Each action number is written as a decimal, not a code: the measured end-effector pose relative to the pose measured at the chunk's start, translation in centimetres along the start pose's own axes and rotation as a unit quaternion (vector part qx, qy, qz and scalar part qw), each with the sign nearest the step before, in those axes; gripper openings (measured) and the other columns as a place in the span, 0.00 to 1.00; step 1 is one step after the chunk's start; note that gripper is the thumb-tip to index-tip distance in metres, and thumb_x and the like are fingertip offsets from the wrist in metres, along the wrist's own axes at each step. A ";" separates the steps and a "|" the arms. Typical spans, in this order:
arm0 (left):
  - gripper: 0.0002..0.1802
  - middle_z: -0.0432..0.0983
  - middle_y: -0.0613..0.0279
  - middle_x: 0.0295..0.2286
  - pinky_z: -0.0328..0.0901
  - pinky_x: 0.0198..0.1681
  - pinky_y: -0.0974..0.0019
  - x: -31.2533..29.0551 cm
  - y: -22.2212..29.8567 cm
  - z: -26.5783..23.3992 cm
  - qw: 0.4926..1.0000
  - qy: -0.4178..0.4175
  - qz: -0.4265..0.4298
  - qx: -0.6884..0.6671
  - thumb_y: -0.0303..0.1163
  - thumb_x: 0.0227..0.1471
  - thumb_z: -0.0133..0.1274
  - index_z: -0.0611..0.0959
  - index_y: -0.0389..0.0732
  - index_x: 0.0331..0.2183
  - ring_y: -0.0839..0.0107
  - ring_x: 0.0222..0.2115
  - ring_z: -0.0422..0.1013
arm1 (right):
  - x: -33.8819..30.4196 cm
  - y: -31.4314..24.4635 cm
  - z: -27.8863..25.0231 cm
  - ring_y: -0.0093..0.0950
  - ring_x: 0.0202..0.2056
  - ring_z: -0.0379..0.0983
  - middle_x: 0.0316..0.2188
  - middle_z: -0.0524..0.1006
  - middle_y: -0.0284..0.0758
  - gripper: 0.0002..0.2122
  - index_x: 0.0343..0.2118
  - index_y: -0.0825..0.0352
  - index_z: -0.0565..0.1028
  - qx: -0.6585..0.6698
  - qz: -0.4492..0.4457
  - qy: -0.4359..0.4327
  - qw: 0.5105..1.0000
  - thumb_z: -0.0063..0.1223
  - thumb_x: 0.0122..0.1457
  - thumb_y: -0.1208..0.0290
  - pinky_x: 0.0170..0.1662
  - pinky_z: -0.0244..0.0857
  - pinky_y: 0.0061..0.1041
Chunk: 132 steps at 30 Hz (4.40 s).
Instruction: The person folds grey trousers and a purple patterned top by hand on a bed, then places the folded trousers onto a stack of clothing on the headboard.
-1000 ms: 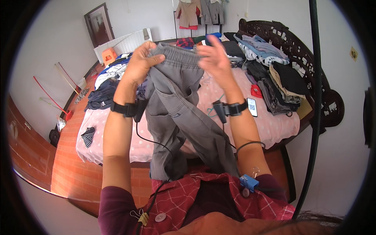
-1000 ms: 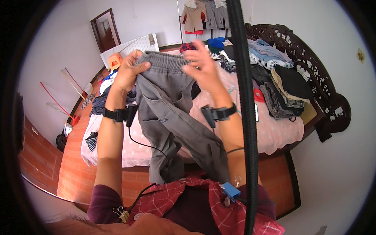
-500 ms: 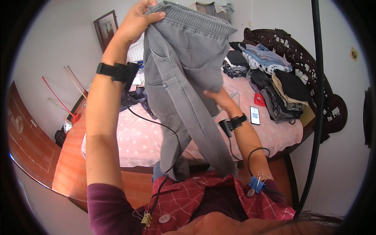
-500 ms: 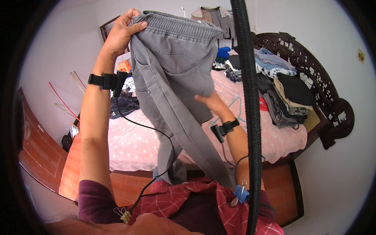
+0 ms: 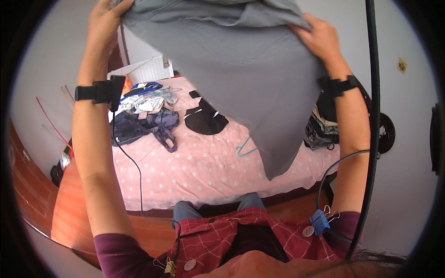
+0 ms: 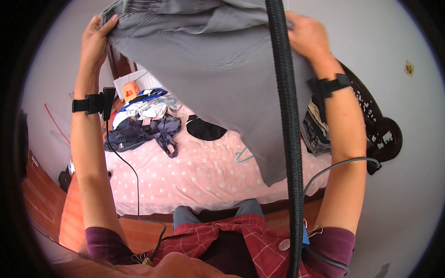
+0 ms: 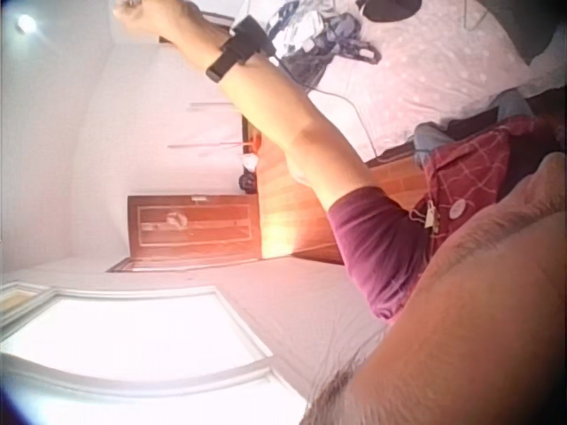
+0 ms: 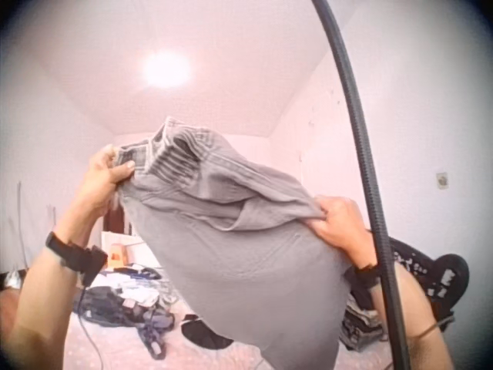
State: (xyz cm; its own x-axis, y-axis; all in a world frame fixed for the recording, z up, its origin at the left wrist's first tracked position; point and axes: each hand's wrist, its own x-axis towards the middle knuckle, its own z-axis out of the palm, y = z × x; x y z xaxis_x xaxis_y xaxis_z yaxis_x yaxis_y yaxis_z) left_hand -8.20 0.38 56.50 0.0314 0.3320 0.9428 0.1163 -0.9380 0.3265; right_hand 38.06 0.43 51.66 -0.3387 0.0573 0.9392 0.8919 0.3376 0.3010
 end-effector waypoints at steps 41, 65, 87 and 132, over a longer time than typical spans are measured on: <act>0.39 0.61 0.58 0.52 0.57 0.51 0.55 -67.9 -17.1 -23.6 0.609 0.381 -0.694 -0.047 0.60 0.49 0.46 0.63 0.44 0.54 0.58 0.50 0.62 | -60.0 -18.7 1.2 0.39 0.55 0.59 0.53 0.61 0.51 0.48 0.58 0.73 0.52 0.213 0.617 -0.485 0.582 0.68 0.39 0.54 0.54 0.56 0.32; 0.16 0.76 0.58 0.30 0.66 0.33 0.67 -41.0 -23.6 -24.9 0.747 0.235 -0.572 0.244 0.31 0.46 0.56 0.78 0.30 0.36 0.69 0.29 0.72 | -49.4 0.0 9.6 0.22 0.26 0.69 0.25 0.76 0.32 0.17 0.32 0.74 0.76 0.244 0.554 -0.496 0.622 0.57 0.50 0.61 0.31 0.63 0.24; 0.20 0.73 0.54 0.36 0.63 0.42 0.63 -63.8 -20.6 -37.2 0.604 0.445 -0.624 0.217 0.33 0.50 0.49 0.75 0.28 0.42 0.63 0.36 0.69 | -59.0 -17.4 -0.1 0.47 0.37 0.72 0.34 0.75 0.52 0.18 0.32 0.71 0.77 0.066 0.378 -0.734 0.561 0.54 0.47 0.59 0.40 0.66 0.36; 0.11 0.72 0.59 0.14 0.61 0.09 0.72 -50.4 -45.8 -10.8 0.636 0.196 -0.724 0.181 0.34 0.50 0.51 0.75 0.35 0.23 0.71 0.10 0.68 | -54.4 -10.8 21.1 0.27 0.32 0.71 0.39 0.70 0.41 0.34 0.58 0.66 0.55 0.279 0.734 -0.278 0.553 0.58 0.49 0.69 0.32 0.69 0.24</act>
State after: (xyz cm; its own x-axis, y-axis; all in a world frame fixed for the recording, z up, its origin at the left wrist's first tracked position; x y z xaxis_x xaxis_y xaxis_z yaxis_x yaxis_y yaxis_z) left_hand -25.80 25.57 -5.23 -0.6101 0.7049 -0.3620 -0.0355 0.4320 0.9012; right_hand 40.50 13.53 -6.14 0.4499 0.8822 -0.1392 0.1480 -0.2274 -0.9625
